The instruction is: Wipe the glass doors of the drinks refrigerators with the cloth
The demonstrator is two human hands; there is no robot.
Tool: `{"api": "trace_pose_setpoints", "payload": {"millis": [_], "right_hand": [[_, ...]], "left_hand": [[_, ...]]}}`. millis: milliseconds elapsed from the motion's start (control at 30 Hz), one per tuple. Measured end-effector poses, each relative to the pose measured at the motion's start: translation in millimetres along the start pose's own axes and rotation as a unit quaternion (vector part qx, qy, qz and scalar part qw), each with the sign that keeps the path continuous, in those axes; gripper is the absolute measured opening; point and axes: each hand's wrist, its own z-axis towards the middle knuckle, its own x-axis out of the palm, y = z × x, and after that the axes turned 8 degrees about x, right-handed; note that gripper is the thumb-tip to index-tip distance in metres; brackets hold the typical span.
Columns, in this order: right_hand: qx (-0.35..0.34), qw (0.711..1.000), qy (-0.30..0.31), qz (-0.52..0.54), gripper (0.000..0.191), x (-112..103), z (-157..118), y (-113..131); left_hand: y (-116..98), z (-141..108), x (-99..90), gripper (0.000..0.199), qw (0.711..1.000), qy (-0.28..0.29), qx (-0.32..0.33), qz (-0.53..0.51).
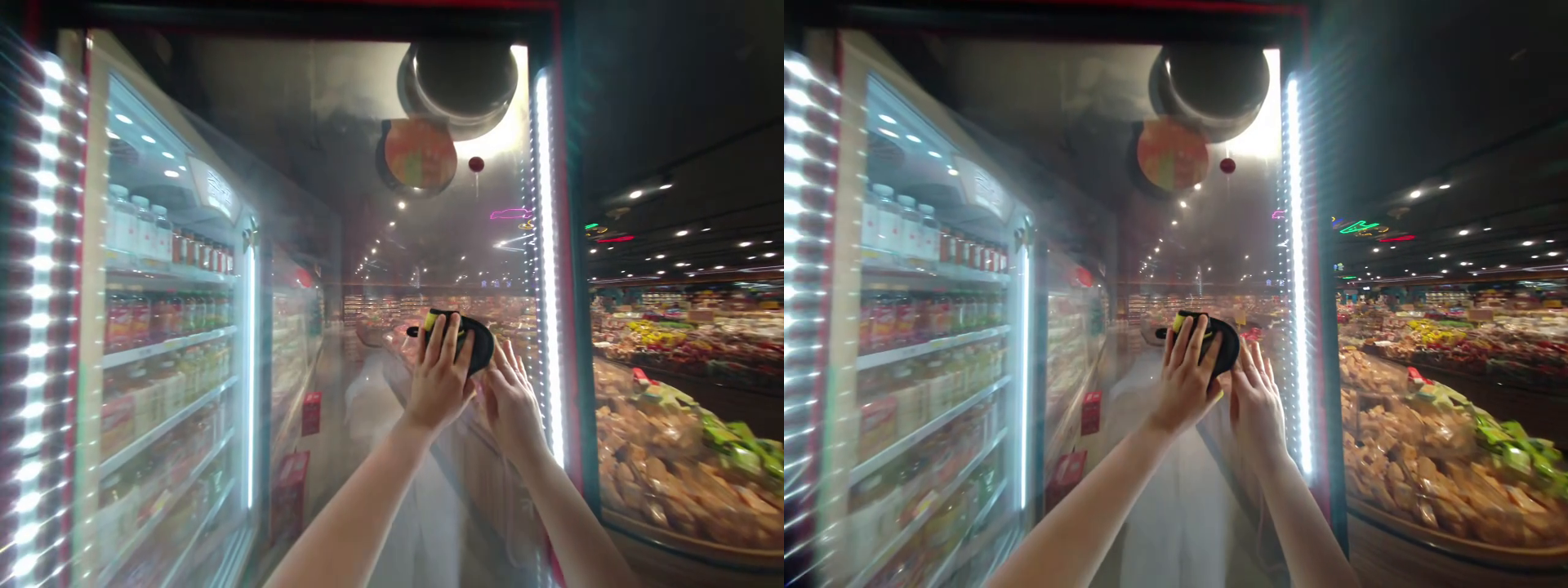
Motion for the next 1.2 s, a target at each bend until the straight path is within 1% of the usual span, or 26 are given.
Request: {"api": "trace_pose_setpoints", "payload": {"millis": [33,100,167,200,267,300,333,367,433,467,533,600,633,700,733,800,833,867,900,933,967,1033,1100,1133,1167,1200], "right_hand": [[-0.003,1.0,-0.001,-0.003,0.05,2,-1,1],[-0.006,1.0,-0.004,-0.014,0.053,8,-5,3],[-0.013,0.999,-0.003,-0.033,0.057,13,-11,6],[-0.019,0.999,-0.001,-0.044,0.059,16,-14,7],[-0.03,0.997,0.004,-0.07,0.063,19,-20,8],[-0.034,0.996,0.008,-0.082,0.065,20,-22,8],[-0.035,0.995,0.01,-0.092,0.066,21,-23,7],[-0.035,0.994,0.011,-0.1,0.067,21,-24,7],[-0.036,0.994,0.009,-0.105,0.068,20,-25,5],[-0.038,0.994,0.004,-0.105,0.068,20,-25,5],[-0.038,0.994,-0.006,-0.102,0.067,21,-25,5],[-0.035,0.994,-0.017,-0.099,0.067,23,-26,5],[-0.034,0.994,-0.021,-0.097,0.066,23,-26,5],[-0.031,0.995,-0.026,-0.093,0.066,24,-27,5],[-0.029,0.995,-0.024,-0.092,0.066,24,-28,5],[-0.023,0.995,-0.016,-0.095,0.067,22,-29,7],[-0.018,0.995,-0.014,-0.097,0.067,22,-29,9],[-0.013,0.995,-0.014,-0.099,0.067,22,-29,12],[-0.011,0.995,-0.016,-0.097,0.067,23,-28,17],[-0.012,0.995,-0.019,-0.093,0.067,24,-27,23],[-0.017,0.996,-0.02,-0.086,0.068,26,-25,30],[-0.035,0.997,-0.012,-0.068,0.068,34,-20,47],[-0.05,0.997,0.003,-0.053,0.068,43,-16,65],[-0.055,0.997,0.01,-0.049,0.068,49,-14,74],[-0.059,0.997,0.015,-0.048,0.068,54,-13,82],[-0.064,0.997,0.019,-0.048,0.068,59,-13,88]], "left_hand": [[10,6,-5.7,0.068,1.0,0.006,0.0,0.004],[26,9,-18.3,0.064,0.999,0.01,-0.033,0.015],[33,-5,-27.6,0.064,0.996,0.002,-0.084,0.025],[31,-17,-29.2,0.064,0.994,-0.003,-0.105,0.027],[18,-48,-25.7,0.063,0.992,-0.014,-0.124,0.03],[8,-62,-21.4,0.063,0.992,-0.014,-0.118,0.031],[-1,-72,-16.5,0.064,0.995,-0.011,-0.093,0.029],[-8,-78,-12.1,0.065,0.997,-0.006,-0.072,0.029],[-11,-75,-8.2,0.066,0.999,0.011,-0.03,0.028],[-6,-66,-9.8,0.066,0.999,0.019,-0.017,0.028],[14,-46,-19.6,0.068,0.999,0.028,-0.014,0.026],[41,-33,-34.4,0.07,0.998,0.023,-0.053,0.027],[52,-33,-41.5,0.07,0.997,0.017,-0.075,0.029],[64,-50,-50.8,0.069,0.992,0.003,-0.121,0.035],[63,-64,-52.1,0.067,0.99,-0.005,-0.139,0.039],[50,-98,-48.3,0.066,0.986,-0.014,-0.159,0.047],[40,-113,-44.2,0.066,0.988,-0.008,-0.149,0.049],[31,-124,-39.4,0.067,0.991,0.006,-0.12,0.05],[23,-129,-34.9,0.067,0.995,0.021,-0.082,0.05],[18,-128,-31.3,0.066,0.997,0.029,-0.055,0.052],[18,-122,-29.4,0.065,0.997,0.036,-0.032,0.052],[30,-98,-32.0,0.064,0.998,0.039,-0.021,0.047],[54,-72,-42.6,0.065,0.998,0.036,-0.047,0.034],[68,-63,-49.5,0.065,0.997,0.029,-0.068,0.031],[79,-59,-56.3,0.066,0.995,0.02,-0.089,0.029],[88,-60,-62.3,0.067,0.994,0.008,-0.108,0.03]]}}
